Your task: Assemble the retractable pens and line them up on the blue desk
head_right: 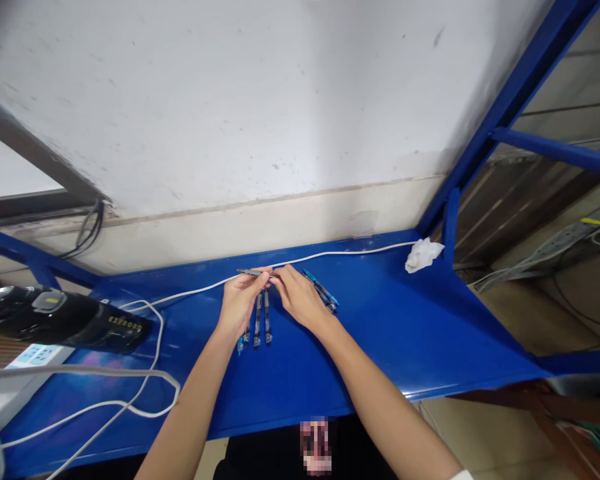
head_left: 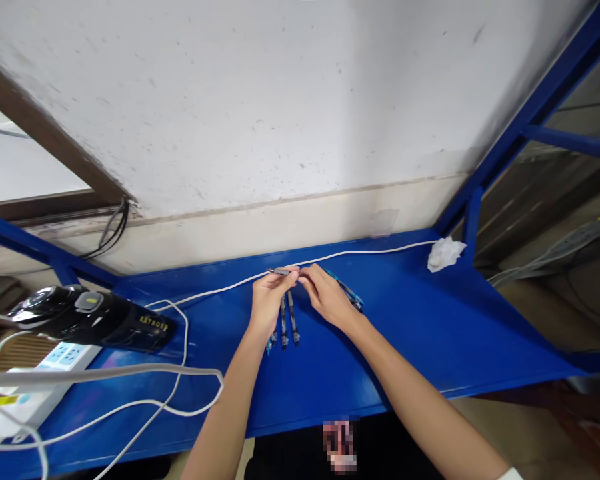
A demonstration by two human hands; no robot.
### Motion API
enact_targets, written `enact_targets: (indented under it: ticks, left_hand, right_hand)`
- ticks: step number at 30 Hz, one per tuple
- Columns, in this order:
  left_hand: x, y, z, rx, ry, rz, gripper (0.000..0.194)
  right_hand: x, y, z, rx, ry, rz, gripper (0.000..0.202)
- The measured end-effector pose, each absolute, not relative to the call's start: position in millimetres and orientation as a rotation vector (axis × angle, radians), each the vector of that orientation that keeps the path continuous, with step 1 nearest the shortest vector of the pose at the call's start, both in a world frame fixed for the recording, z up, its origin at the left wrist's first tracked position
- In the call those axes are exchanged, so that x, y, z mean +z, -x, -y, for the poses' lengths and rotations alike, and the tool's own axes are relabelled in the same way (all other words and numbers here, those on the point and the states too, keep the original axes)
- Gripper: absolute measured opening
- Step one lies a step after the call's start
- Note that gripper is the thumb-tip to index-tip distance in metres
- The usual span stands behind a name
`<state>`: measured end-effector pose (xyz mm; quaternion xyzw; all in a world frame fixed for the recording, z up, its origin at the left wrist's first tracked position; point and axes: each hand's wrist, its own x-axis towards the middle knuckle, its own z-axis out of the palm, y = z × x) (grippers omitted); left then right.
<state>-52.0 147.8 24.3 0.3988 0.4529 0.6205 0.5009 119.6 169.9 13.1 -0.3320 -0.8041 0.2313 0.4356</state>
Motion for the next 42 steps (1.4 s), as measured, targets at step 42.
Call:
enact_targets:
  ticks: [42]
  left_hand:
    - [35.5,56.2,-146.2,1.481,-0.776,-0.988,0.031]
  right_hand:
    - [18.2,-116.8,-167.3,0.729,0.873,1.871,0.024]
